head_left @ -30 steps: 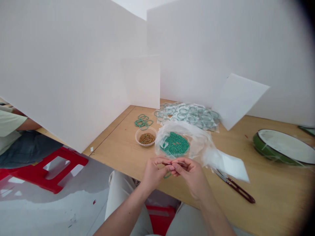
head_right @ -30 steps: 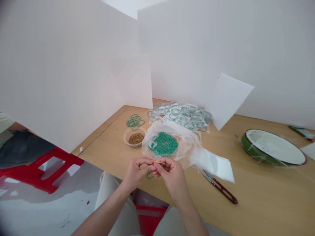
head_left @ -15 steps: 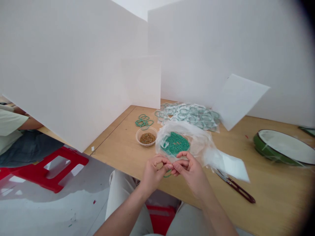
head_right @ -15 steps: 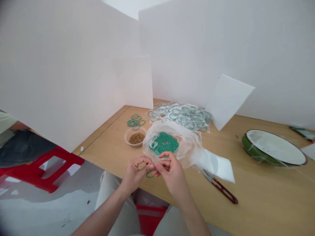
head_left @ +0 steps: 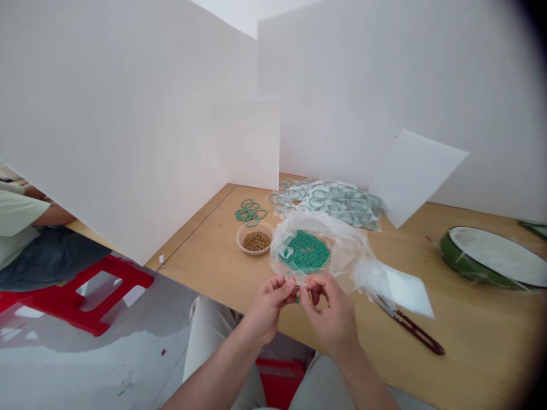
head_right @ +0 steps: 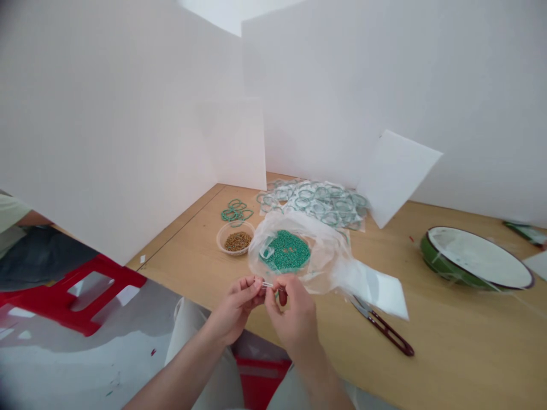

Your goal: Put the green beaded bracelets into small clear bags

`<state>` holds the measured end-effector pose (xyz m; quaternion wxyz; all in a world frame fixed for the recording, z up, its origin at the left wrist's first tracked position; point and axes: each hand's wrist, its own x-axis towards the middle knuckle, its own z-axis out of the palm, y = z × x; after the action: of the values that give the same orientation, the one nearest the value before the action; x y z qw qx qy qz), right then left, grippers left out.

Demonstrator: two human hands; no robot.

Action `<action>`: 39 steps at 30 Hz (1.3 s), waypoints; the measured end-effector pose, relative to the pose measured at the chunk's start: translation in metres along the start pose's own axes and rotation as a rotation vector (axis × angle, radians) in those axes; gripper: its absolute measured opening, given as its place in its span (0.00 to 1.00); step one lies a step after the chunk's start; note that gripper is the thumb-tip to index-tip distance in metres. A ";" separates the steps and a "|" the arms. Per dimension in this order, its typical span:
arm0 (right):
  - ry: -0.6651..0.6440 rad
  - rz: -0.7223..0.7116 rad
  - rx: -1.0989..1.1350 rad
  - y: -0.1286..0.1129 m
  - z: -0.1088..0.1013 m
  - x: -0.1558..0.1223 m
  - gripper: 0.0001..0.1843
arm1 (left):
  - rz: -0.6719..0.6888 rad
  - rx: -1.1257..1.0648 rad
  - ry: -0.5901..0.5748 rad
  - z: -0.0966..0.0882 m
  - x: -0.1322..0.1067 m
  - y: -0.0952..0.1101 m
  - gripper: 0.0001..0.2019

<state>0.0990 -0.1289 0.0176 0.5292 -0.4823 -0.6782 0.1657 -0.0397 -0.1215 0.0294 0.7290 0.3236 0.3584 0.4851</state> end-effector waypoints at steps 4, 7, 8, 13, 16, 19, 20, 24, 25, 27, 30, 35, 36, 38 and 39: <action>0.084 -0.291 -0.150 0.000 0.004 0.000 0.08 | -0.009 -0.024 0.012 0.001 -0.003 -0.001 0.18; 0.069 -0.320 -0.181 0.001 0.006 -0.002 0.09 | -0.006 -0.018 0.025 0.002 -0.005 -0.003 0.18; 0.055 -0.306 -0.182 0.001 0.006 -0.003 0.09 | 0.000 -0.012 0.029 0.003 -0.005 -0.003 0.18; 0.016 -0.253 -0.160 0.000 0.004 -0.008 0.11 | 0.069 0.045 0.016 0.005 -0.008 -0.001 0.19; 0.010 -0.246 -0.135 -0.004 0.002 -0.008 0.11 | 0.117 0.097 0.019 0.004 -0.008 -0.001 0.19; 0.005 -0.167 -0.095 -0.010 0.001 -0.006 0.07 | 0.199 0.229 0.058 0.000 -0.006 -0.002 0.16; -0.011 -0.108 -0.071 -0.011 0.001 -0.006 0.06 | 0.251 0.313 0.089 -0.001 -0.005 -0.002 0.15; -0.181 0.263 0.140 -0.009 0.000 -0.004 0.09 | 0.484 0.684 0.145 -0.006 -0.005 0.004 0.10; -0.227 0.349 0.208 -0.008 -0.001 -0.004 0.11 | 0.518 0.732 0.123 -0.007 -0.005 0.005 0.09; -0.288 0.469 0.326 -0.006 -0.002 -0.003 0.14 | 0.545 0.772 0.072 -0.008 -0.005 0.008 0.09; -0.306 0.542 0.403 -0.006 -0.003 0.000 0.17 | 0.549 0.769 0.051 -0.008 -0.004 0.008 0.08; -0.267 0.562 0.437 -0.010 -0.002 0.004 0.16 | 0.453 0.622 0.066 -0.008 -0.001 -0.005 0.09; -0.265 0.561 0.443 -0.010 -0.002 0.005 0.16 | 0.442 0.620 0.072 -0.008 -0.002 -0.007 0.10; -0.276 0.561 0.453 -0.011 -0.003 0.006 0.17 | 0.458 0.664 0.091 -0.008 -0.002 -0.010 0.10; -0.286 0.563 0.459 -0.011 -0.004 0.006 0.17 | 0.476 0.694 0.101 -0.008 -0.003 -0.011 0.10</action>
<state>0.0975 -0.1300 0.0306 0.4573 -0.4906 -0.5317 0.5171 -0.0421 -0.1269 0.0164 0.4259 0.5993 0.4510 0.5060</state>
